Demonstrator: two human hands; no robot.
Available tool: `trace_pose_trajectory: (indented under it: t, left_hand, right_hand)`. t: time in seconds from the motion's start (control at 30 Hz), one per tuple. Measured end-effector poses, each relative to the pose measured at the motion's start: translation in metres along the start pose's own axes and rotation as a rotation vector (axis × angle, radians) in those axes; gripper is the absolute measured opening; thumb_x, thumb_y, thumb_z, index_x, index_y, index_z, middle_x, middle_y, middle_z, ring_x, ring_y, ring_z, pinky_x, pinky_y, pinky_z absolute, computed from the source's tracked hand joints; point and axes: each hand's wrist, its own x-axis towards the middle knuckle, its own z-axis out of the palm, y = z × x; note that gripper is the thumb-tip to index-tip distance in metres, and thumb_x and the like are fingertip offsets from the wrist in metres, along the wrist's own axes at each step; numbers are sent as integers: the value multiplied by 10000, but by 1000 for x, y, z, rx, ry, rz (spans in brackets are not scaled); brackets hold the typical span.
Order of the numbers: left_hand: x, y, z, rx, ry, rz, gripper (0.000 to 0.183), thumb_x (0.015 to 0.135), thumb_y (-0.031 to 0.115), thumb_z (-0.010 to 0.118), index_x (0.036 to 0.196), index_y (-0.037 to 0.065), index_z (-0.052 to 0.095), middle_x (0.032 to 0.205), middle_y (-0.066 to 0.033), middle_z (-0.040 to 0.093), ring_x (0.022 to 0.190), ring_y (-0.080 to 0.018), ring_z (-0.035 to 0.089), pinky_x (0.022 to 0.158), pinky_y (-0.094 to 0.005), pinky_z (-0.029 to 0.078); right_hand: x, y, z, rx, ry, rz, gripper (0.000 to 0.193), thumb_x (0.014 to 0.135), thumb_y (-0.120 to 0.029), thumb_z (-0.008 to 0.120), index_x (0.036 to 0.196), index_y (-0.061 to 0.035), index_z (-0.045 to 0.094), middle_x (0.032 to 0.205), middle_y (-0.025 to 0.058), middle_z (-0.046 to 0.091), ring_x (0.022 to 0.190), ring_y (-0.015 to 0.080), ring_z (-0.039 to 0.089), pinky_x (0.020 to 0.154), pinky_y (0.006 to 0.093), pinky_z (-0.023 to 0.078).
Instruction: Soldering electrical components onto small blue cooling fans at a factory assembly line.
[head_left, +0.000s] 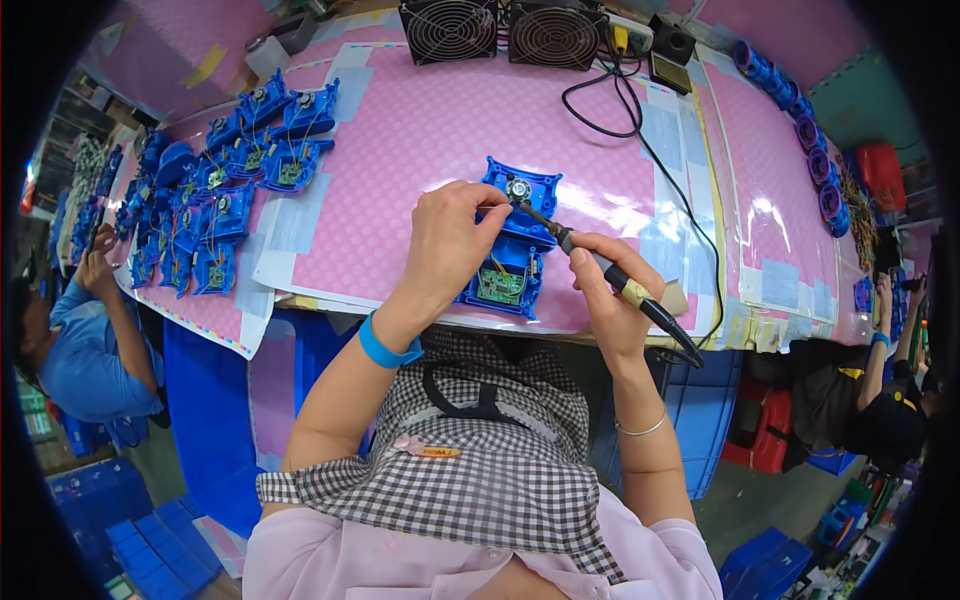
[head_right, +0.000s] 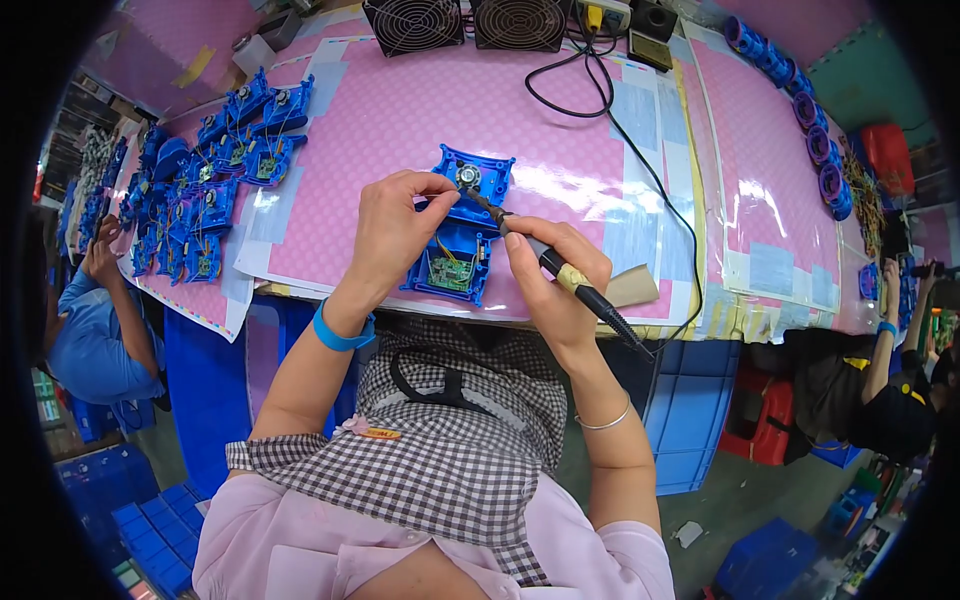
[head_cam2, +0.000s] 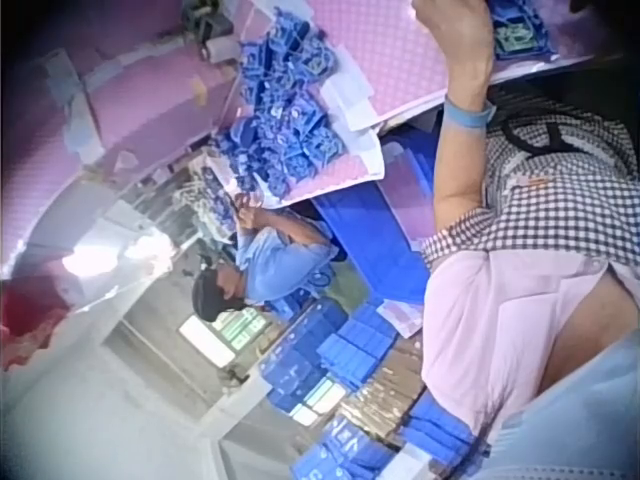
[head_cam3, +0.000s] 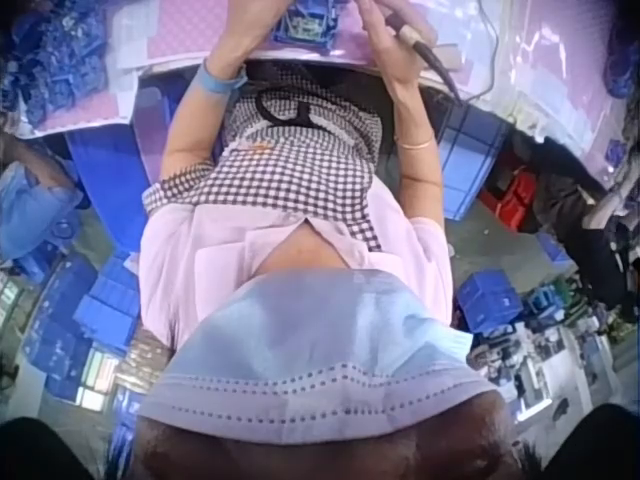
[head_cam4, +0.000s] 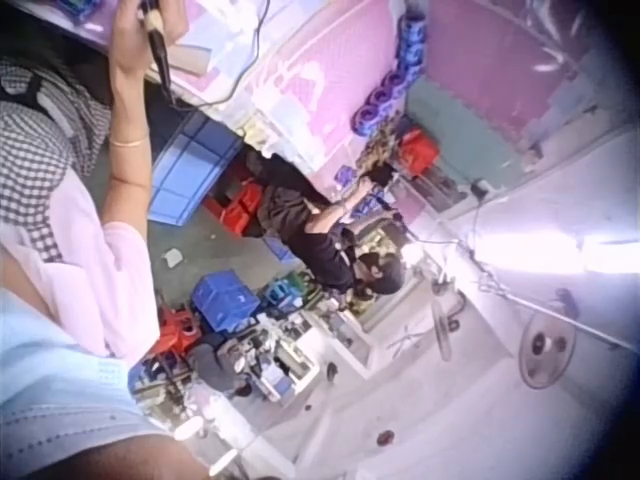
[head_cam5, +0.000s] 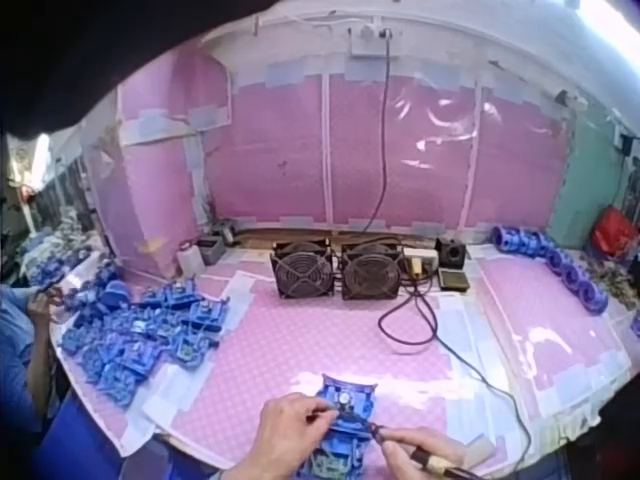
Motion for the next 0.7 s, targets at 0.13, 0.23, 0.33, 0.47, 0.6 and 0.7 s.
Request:
trace_pose_trajectory:
  t: [0.13,0.23,0.33,0.47,0.6,0.7]
  left_hand:
    - [0,0,0,7,2,15,144,761,81,699,862,-20,704,827,-151,695,765,-240,676,707,-324,521]
    - [0,1,-1,-4,-2,18,143,762,83,698,861,-20,704,826,-151,694,760,-242,674,705,-326,521]
    - [0,0,0,-10,-3,20,142,763,85,697,860,-19,704,825,-150,694,758,-243,673,702,-327,521]
    - [0,0,1,-9,-2,25,144,764,88,697,862,-18,704,822,-149,695,758,-241,673,696,-323,521]
    - [0,-1,2,-13,0,29,143,765,92,696,859,-15,704,816,-145,694,753,-238,672,679,-326,520]
    - [1,-1,2,-41,13,39,110,761,87,673,813,-8,695,773,-156,676,700,-281,664,663,-364,511]
  right_hand:
    - [-2,-4,-2,4,16,3,170,855,-38,655,1005,42,668,798,93,670,640,101,610,548,202,481]
    - [-2,-10,-8,-43,53,-16,170,853,-37,655,1003,43,667,778,93,666,636,105,609,549,200,475]
    - [-4,-14,-11,3,83,39,178,854,-38,645,1010,46,663,761,92,660,604,105,593,549,210,462]
    - [-8,-14,-15,60,143,112,204,866,-50,628,1043,49,647,751,88,649,590,104,582,550,214,441]
    - [-12,-14,-17,37,228,72,264,906,-81,594,1140,42,593,735,70,606,558,89,535,523,210,393]
    - [-13,-13,-25,28,223,72,270,936,-135,592,1150,31,592,681,38,570,536,80,501,503,221,383]
